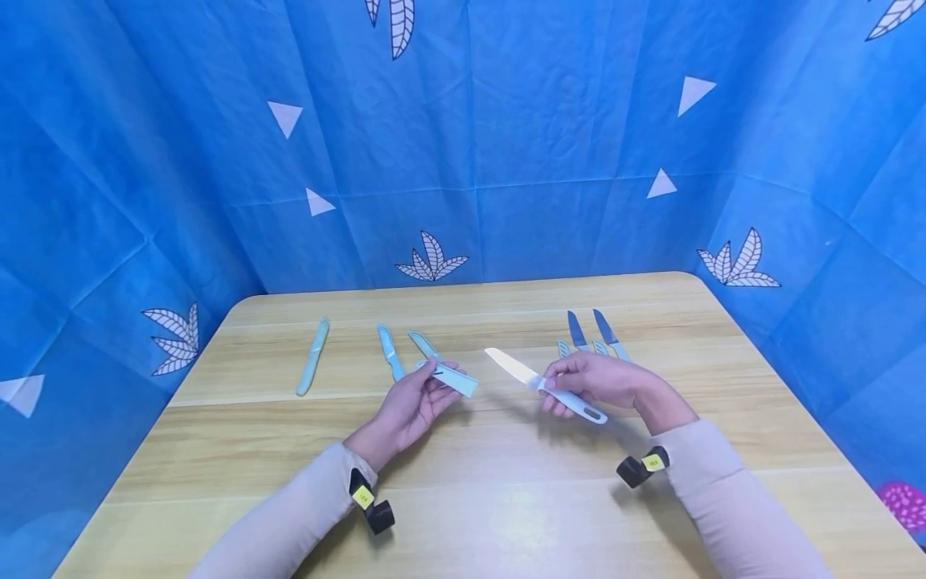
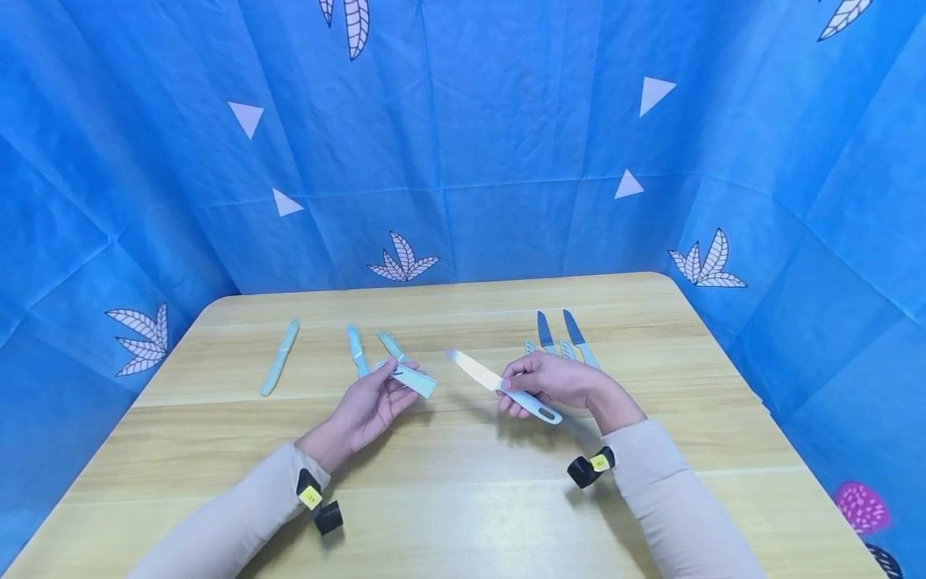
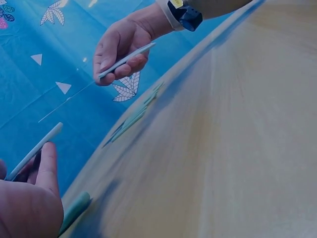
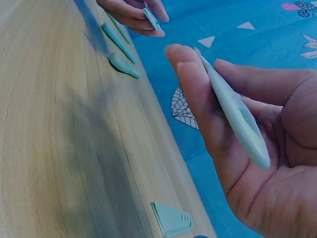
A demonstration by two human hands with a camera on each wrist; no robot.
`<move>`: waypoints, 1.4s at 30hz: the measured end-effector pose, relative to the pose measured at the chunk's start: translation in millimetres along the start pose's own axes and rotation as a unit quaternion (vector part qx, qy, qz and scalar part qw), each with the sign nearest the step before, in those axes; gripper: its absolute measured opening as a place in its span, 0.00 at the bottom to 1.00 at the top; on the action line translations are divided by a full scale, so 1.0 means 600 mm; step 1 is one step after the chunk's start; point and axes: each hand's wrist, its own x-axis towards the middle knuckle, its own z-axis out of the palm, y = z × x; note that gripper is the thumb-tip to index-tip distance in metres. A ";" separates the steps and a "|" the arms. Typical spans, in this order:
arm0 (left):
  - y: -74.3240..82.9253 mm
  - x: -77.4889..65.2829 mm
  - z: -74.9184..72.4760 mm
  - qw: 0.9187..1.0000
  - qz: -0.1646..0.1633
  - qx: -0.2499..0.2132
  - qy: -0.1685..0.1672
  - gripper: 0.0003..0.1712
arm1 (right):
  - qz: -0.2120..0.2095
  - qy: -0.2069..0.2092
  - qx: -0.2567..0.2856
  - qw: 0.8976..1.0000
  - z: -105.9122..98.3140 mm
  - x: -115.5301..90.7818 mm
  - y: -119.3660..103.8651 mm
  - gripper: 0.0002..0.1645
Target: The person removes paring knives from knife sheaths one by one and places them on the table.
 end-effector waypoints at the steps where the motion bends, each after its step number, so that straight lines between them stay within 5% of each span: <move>1: 0.001 0.001 0.001 1.000 -0.002 0.002 -0.004 0.27 | 0.000 0.009 0.003 1.000 0.000 0.001 -0.001 0.23; 11: 0.014 0.008 0.008 0.998 -0.013 0.040 -0.041 0.27 | -0.010 0.059 -0.019 0.998 -0.001 0.004 -0.009 0.18; 42: 0.041 0.078 0.045 0.978 -0.023 0.203 -0.028 0.21 | -0.021 0.159 -0.020 0.987 -0.008 0.026 -0.042 0.18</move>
